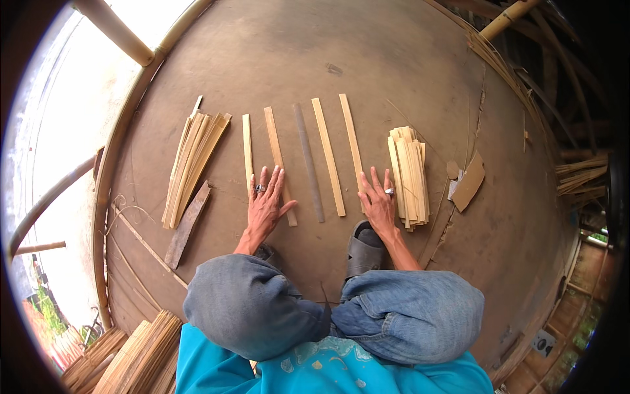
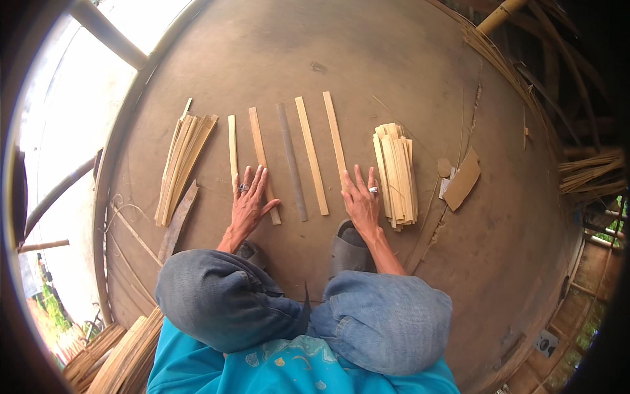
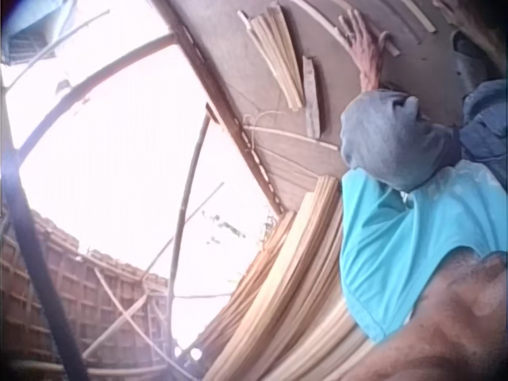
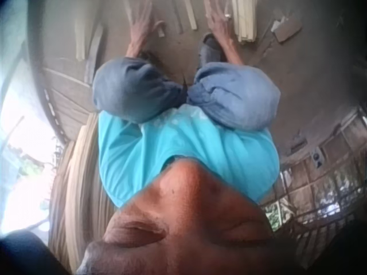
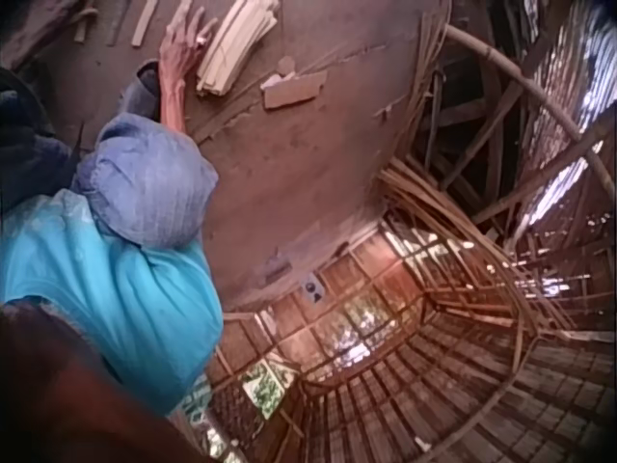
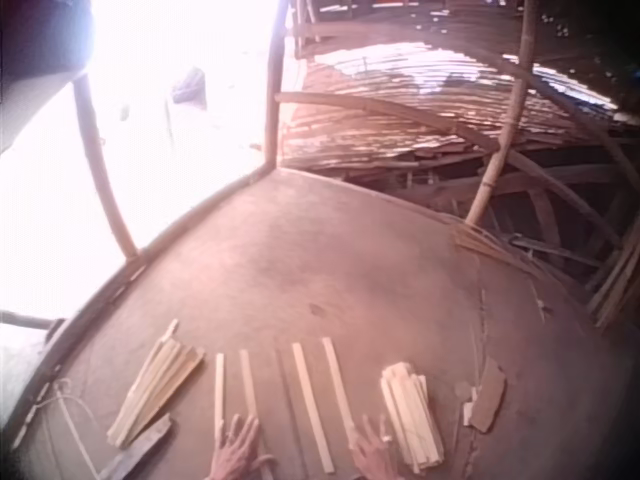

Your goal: The person arranges several long bamboo strips on the floor and begins weaving shorter strips across them to form a grid-like pattern. The person continues to interlace the strips by hand, building up a small woven section.

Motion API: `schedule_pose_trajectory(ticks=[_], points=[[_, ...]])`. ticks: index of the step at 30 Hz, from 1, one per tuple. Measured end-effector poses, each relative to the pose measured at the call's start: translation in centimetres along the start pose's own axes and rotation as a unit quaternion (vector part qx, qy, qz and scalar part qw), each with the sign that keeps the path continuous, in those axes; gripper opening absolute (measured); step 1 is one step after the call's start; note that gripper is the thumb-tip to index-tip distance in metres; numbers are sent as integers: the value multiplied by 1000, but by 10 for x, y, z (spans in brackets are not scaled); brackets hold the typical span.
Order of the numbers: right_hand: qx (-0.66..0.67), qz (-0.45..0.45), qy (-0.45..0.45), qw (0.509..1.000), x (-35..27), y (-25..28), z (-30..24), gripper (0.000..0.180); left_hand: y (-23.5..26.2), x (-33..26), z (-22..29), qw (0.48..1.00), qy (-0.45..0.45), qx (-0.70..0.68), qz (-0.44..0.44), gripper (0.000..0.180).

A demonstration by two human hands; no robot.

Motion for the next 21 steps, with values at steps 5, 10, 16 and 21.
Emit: schedule_pose_trajectory(ticks=[5,10,16,21], points=[[3,-8,-11,1000,4,0,-9,61,-1,-3,-4,1000,11,0,5,95],[-6,-5,-6,1000,6,-1,-10,62,0,-4,-8,1000,9,-2,7,97],[10,-10,6,1000,12,16,-23,60,4,-6,0,999,28,-45,9,99],[1,2,1,1000,15,14,-19,59,7,-23,-11,995,78,-60,12,96]])
Point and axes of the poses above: each hand's wrist, its own x-axis towards the middle knuckle, its own y-axis out of the back of the hand, z = x × y, the point moved 1 cm from there along x, towards the middle knuckle, and after that the axes turned 1 degree about y, right-handed, at the moved point
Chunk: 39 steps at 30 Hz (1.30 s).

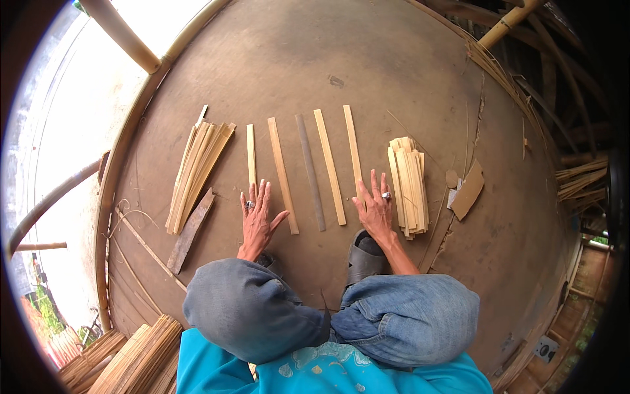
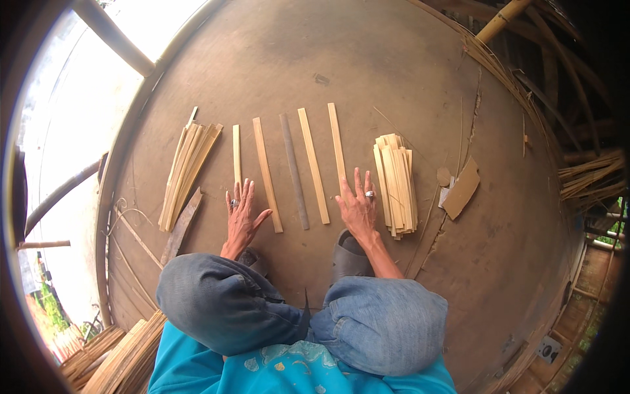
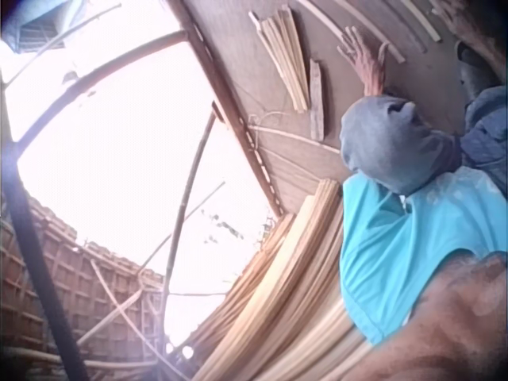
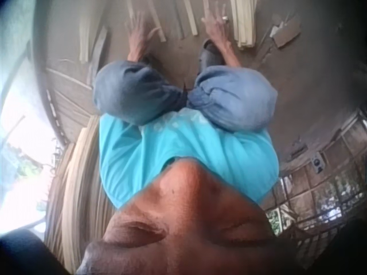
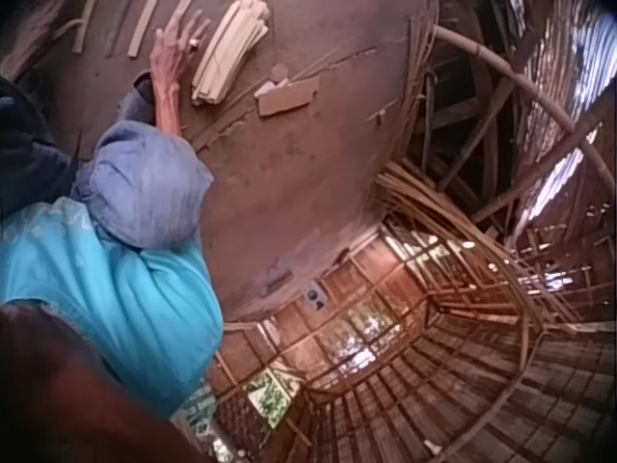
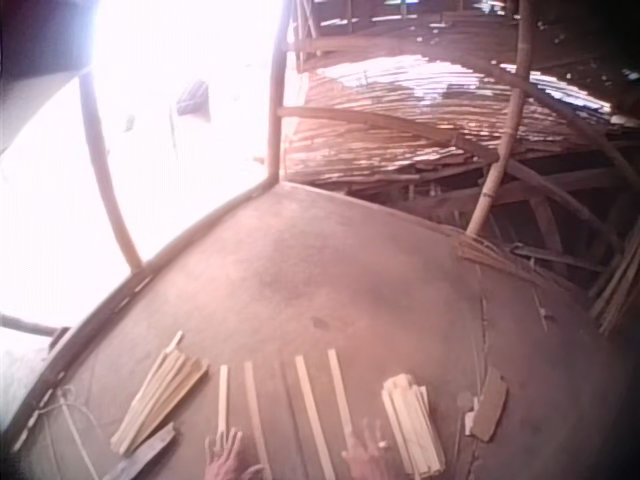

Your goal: The person arranges several long bamboo strips on the floor and begins weaving shorter strips across them to form a grid-like pattern. The person continues to interlace the strips by hand, building up a small woven section.

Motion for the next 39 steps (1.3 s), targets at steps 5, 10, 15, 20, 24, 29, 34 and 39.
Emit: schedule_pose_trajectory(ticks=[5,10,15,20,24,29,34,39], points=[[30,10,26,999,4,-1,-18,55,4,-37,-15,996,77,-16,30,82],[22,-32,73,997,6,-13,-45,52,-5,-76,-17,994,99,-44,12,69],[27,-40,67,997,4,-11,-54,52,-12,-90,-7,994,95,-49,25,61],[60,-39,131,989,11,-21,-74,52,-9,-87,-8,992,95,-74,43,56],[7,-73,129,989,11,-23,-82,52,-9,-87,-7,988,103,-103,57,55],[69,-65,157,983,16,-30,-102,52,-2,-92,-11,986,100,-112,77,54],[74,-88,218,969,17,-40,-123,49,-7,-89,-9,977,104,-155,102,50],[47,-105,219,969,16,-49,-130,48,-6,-91,-12,963,131,-193,137,44]])
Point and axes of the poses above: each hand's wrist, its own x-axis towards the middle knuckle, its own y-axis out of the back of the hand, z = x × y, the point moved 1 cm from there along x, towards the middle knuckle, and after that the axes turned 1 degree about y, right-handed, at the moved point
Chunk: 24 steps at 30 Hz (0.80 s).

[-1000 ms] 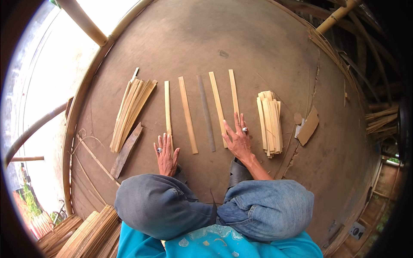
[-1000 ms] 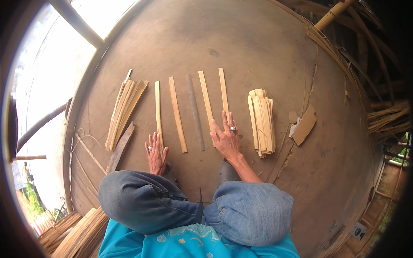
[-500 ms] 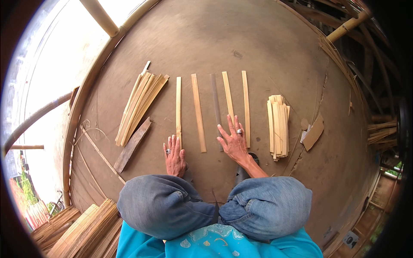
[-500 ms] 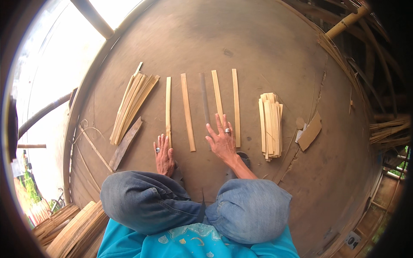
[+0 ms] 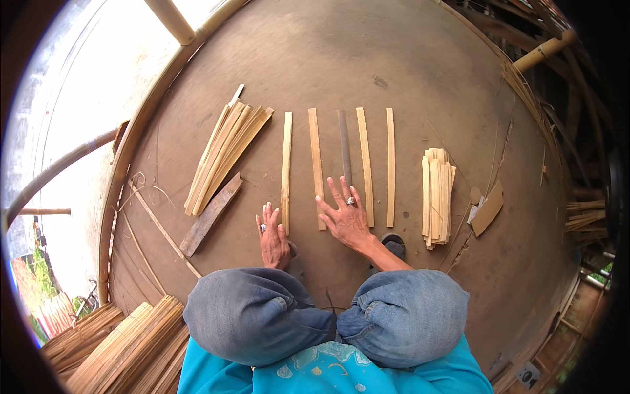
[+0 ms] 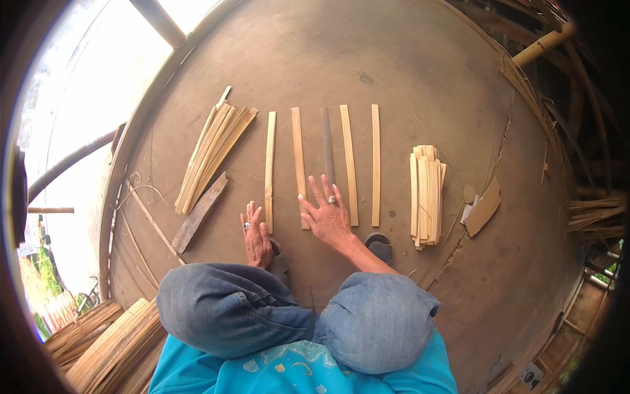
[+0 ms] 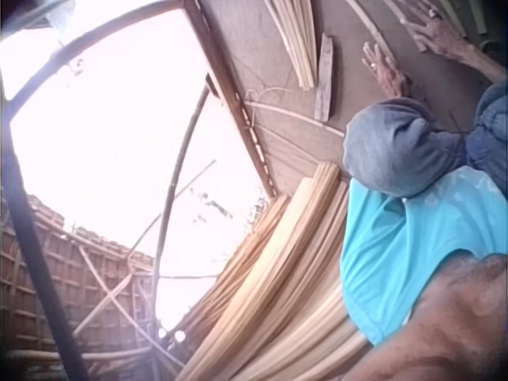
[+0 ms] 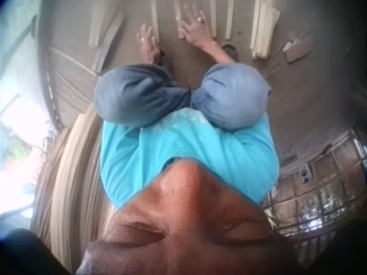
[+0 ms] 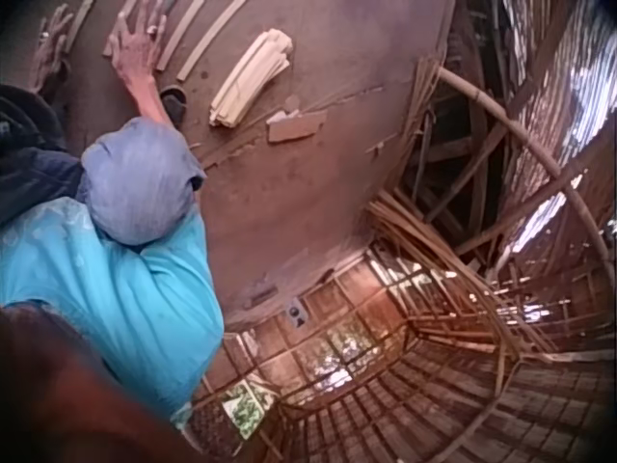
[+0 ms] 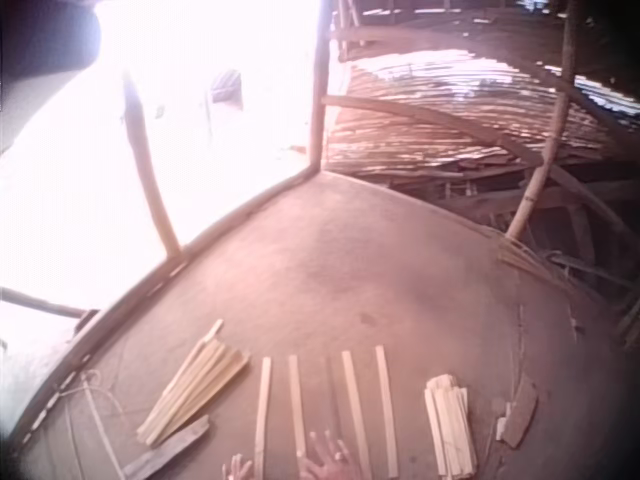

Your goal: The person arranges several long bamboo strips on the floor and begins weaving shorter strips across them to form a grid-like pattern. The person continues to interlace the strips by hand, building up a small woven section.

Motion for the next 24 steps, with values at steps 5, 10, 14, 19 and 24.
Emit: schedule_pose_trajectory(ticks=[5,10,14,19,24], points=[[-6,-1,-2,1000,0,-1,-1,48,-1,1,-2,1000,14,-12,18,42],[-4,-4,-7,1000,0,2,-3,50,-3,1,0,1000,20,10,18,43],[7,11,49,999,8,-4,-19,57,-4,1,1,998,15,56,20,41],[22,-30,103,994,32,-18,-38,60,-5,3,3,996,-17,84,-21,42],[0,-61,100,993,36,-22,-32,58,-6,3,2,995,-34,86,-45,48]])
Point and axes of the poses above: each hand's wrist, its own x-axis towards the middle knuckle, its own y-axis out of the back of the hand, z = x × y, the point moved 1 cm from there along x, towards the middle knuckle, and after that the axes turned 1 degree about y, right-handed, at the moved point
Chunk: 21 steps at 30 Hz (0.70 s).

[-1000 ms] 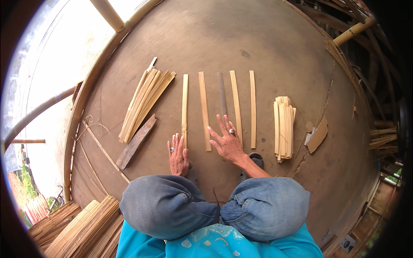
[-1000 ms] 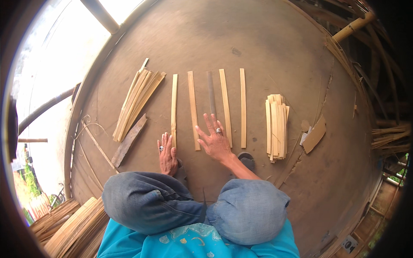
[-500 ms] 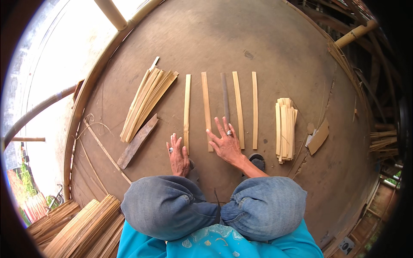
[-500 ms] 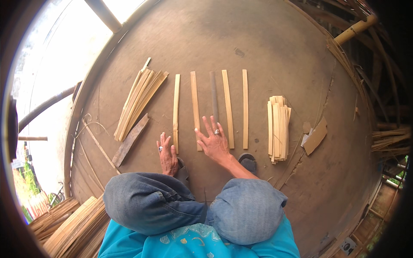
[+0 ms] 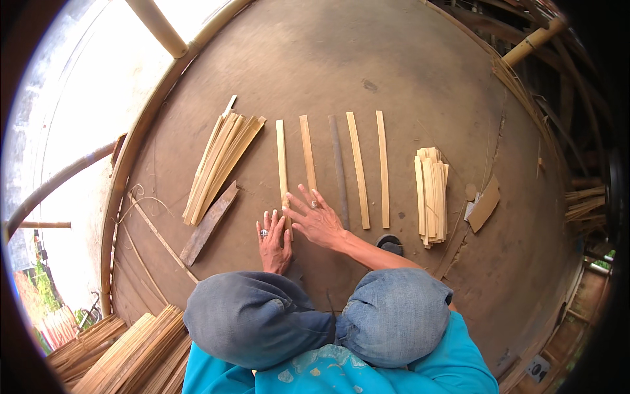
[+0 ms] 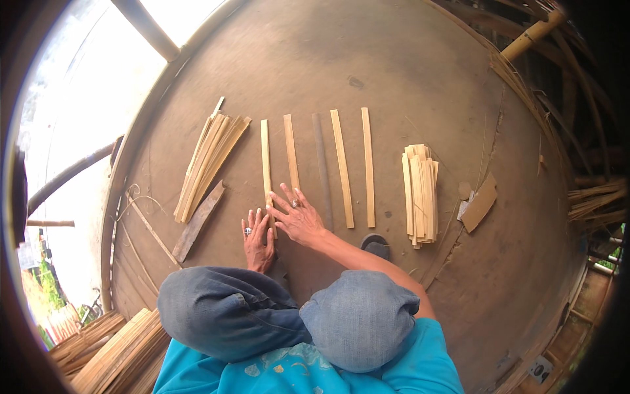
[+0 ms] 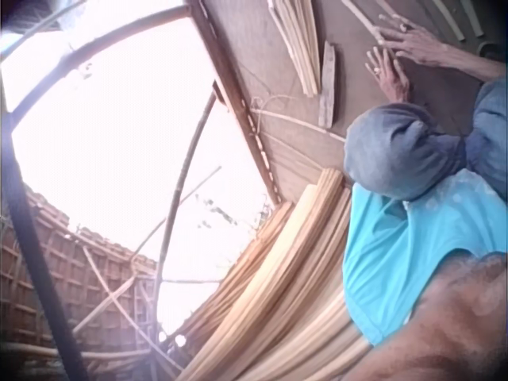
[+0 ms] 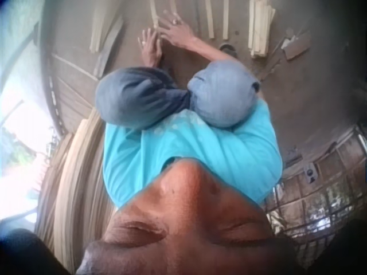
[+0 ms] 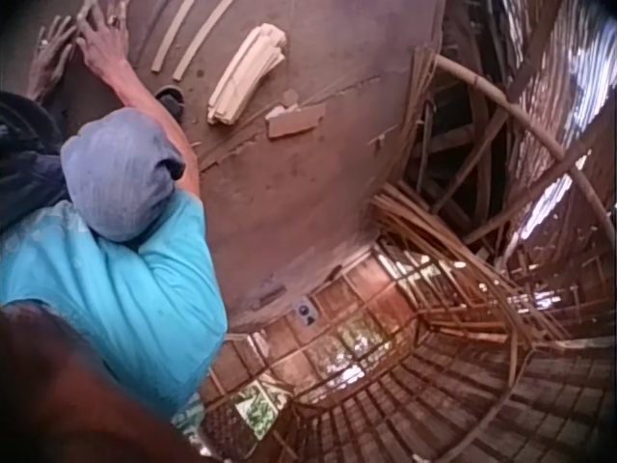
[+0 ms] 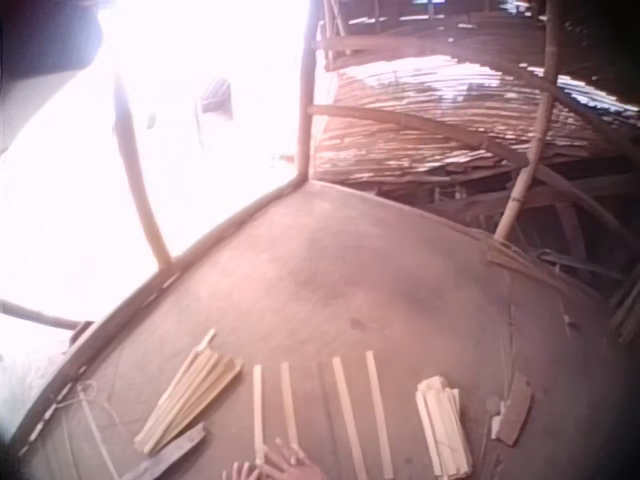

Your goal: The person arranges several long bamboo strips on the floor and begins weaving shorter strips across them to form a grid-like pattern. The person continues to interlace the strips by hand, building up a small woven section.

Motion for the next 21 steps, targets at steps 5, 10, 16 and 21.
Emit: schedule_pose_trajectory(ticks=[5,10,16,21], points=[[-10,14,17,1000,-6,-3,7,57,7,16,-7,999,-33,26,-26,61],[-8,1,13,1000,-2,2,10,57,13,34,-10,992,-78,53,-80,67],[23,44,-21,999,-19,13,11,54,12,41,-2,989,-81,79,-91,69],[36,159,-68,984,-52,25,30,39,11,41,-1,988,-75,95,-94,68]])
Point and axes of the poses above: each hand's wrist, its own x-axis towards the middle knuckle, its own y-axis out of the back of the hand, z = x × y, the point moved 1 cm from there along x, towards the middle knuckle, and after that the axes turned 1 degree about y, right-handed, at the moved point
